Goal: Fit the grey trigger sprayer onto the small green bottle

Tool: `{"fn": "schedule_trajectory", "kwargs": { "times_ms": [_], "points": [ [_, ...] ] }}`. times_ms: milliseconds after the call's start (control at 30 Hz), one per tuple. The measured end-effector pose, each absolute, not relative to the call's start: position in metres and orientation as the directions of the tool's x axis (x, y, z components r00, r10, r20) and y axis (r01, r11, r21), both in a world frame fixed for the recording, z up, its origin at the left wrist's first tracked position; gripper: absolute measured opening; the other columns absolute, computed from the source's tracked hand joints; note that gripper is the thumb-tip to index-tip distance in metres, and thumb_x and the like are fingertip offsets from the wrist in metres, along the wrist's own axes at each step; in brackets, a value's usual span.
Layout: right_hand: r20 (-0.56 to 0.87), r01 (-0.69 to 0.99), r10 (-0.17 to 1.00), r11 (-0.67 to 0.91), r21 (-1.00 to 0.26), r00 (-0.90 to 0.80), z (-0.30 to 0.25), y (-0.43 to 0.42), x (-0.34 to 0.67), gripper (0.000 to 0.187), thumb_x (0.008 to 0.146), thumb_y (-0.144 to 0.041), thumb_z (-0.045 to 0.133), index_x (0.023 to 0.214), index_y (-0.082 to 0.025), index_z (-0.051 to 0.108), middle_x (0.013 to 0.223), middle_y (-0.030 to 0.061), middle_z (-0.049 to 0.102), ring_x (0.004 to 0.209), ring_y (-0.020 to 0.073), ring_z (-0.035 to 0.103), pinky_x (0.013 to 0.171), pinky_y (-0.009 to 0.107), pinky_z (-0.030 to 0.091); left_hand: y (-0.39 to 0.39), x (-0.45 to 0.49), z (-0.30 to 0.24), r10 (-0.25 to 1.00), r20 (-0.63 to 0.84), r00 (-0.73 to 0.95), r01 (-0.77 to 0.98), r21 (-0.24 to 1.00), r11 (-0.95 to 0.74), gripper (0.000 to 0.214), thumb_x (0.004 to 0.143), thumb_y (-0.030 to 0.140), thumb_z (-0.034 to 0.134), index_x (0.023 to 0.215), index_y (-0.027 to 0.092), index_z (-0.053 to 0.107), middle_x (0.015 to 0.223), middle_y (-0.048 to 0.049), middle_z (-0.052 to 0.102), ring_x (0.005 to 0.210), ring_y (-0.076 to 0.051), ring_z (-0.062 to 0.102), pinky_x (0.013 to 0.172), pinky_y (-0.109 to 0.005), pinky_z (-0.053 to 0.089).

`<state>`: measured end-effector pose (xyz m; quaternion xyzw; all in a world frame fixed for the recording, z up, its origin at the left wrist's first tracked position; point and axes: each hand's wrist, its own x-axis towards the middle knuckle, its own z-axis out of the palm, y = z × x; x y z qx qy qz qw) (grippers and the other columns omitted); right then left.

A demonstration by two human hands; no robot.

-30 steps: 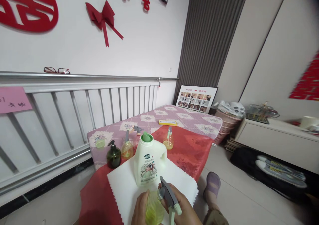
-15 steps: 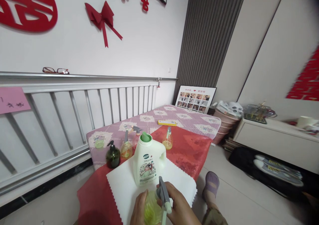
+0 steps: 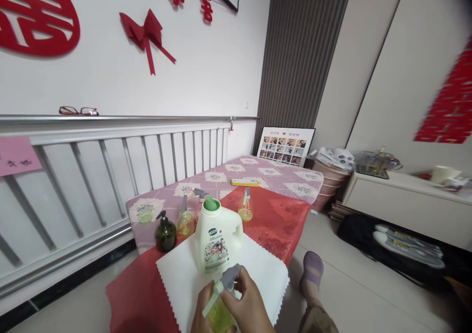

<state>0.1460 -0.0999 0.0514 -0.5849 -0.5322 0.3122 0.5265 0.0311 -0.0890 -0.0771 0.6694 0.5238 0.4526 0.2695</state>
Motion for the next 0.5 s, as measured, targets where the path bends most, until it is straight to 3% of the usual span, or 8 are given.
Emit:
{"fn": "schedule_trajectory", "kwargs": {
  "times_ms": [200,367,500],
  "points": [
    [0.143,0.068,0.97,0.132,-0.989,0.195,0.067,-0.101,0.145,0.026,0.064,-0.028,0.069,0.087,-0.022,0.061,0.087,0.0051,0.072,0.086,0.0275,0.068,0.082,0.041,0.053,-0.09,0.032,-0.083,0.954,0.3,-0.008,0.417,0.868,-0.27,0.079,0.058,0.021,0.064,0.136,0.014,0.049,0.135,-0.0156,0.065,0.122,-0.034,0.065,0.096,-0.042,0.06],
    [0.137,0.085,0.99,0.133,-0.987,0.035,0.067,-0.103,0.149,0.038,0.077,-0.043,0.068,0.106,-0.018,0.069,0.11,0.0128,0.075,0.107,0.0322,0.066,0.098,0.048,0.048,-0.09,0.031,-0.079,0.953,0.301,0.027,0.382,0.878,-0.288,0.078,0.059,0.022,0.063,0.136,0.014,0.05,0.136,-0.0159,0.064,0.126,-0.035,0.062,0.105,-0.045,0.055],
    [0.123,0.104,0.99,0.129,-0.986,-0.062,0.074,-0.105,0.152,0.045,0.084,-0.051,0.063,0.112,-0.016,0.067,0.112,0.0129,0.073,0.11,0.0321,0.064,0.101,0.049,0.045,-0.092,0.03,-0.062,0.957,0.287,0.03,0.361,0.89,-0.278,0.078,0.059,0.023,0.067,0.135,0.019,0.054,0.137,-0.0122,0.065,0.127,-0.037,0.061,0.105,-0.046,0.055]
  ]
}}
